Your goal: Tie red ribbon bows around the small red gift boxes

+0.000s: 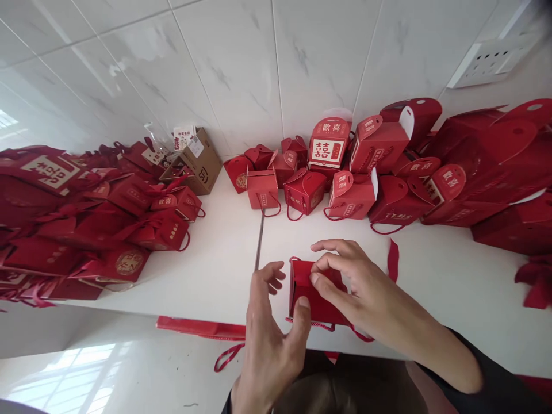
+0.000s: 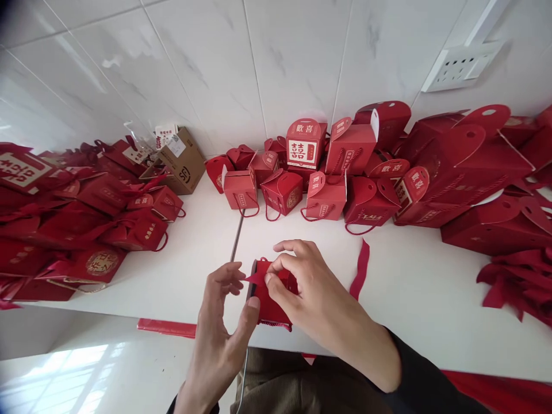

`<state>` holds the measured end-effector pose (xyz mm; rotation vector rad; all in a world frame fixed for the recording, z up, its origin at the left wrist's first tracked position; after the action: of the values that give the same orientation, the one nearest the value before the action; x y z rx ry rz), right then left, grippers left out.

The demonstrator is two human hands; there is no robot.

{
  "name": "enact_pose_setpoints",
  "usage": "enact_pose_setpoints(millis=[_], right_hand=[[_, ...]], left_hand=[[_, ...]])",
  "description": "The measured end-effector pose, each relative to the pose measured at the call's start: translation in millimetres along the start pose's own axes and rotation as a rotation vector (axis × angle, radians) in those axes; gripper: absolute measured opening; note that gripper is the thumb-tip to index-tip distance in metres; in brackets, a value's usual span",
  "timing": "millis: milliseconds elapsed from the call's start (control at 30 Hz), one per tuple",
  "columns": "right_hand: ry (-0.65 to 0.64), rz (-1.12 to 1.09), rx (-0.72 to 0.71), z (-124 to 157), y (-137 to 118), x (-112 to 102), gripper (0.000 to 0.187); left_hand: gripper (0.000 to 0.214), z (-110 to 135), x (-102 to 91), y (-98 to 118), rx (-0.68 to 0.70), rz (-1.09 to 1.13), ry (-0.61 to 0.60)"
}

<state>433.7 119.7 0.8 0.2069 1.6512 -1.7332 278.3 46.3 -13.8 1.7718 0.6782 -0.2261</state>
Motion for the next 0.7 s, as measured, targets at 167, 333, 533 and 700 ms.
enact_pose_setpoints(millis=[167,333,533,700], right_hand=[[-0.005,0.072,-0.052,-8.5,-1.4,11.0,0.019],[-0.002,0.11,-0.015,-11.4,-1.7,11.6,0.017],[-0.017,0.161,0.019,-13.9,-4.6,12.1,0.018],[0.001,0.176,-0.018,-16.6,-6.2,16.3,0.016]], left_hand=[[0.027,5.2,2.3,-8.9,-0.149,0.198,0.047],[0.025,3.8,-1.9,-11.5,-0.168,0.235,0.078],[0.027,4.4,-2.6,-20.3,-0.152,0.233,0.049],[0.027,3.3,-0.5,-14.7,-0.128,0.221,0.05]])
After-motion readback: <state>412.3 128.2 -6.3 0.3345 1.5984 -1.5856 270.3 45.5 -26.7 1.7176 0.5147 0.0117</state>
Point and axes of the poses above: each hand's wrist, its own z-axis away from the middle knuckle, its own x-axis out of the palm, y = z × x, the point moved 7 cm from there along -z, towards the middle knuckle, and after that the axes turned 9 degrees about x, right-handed, at the moved point
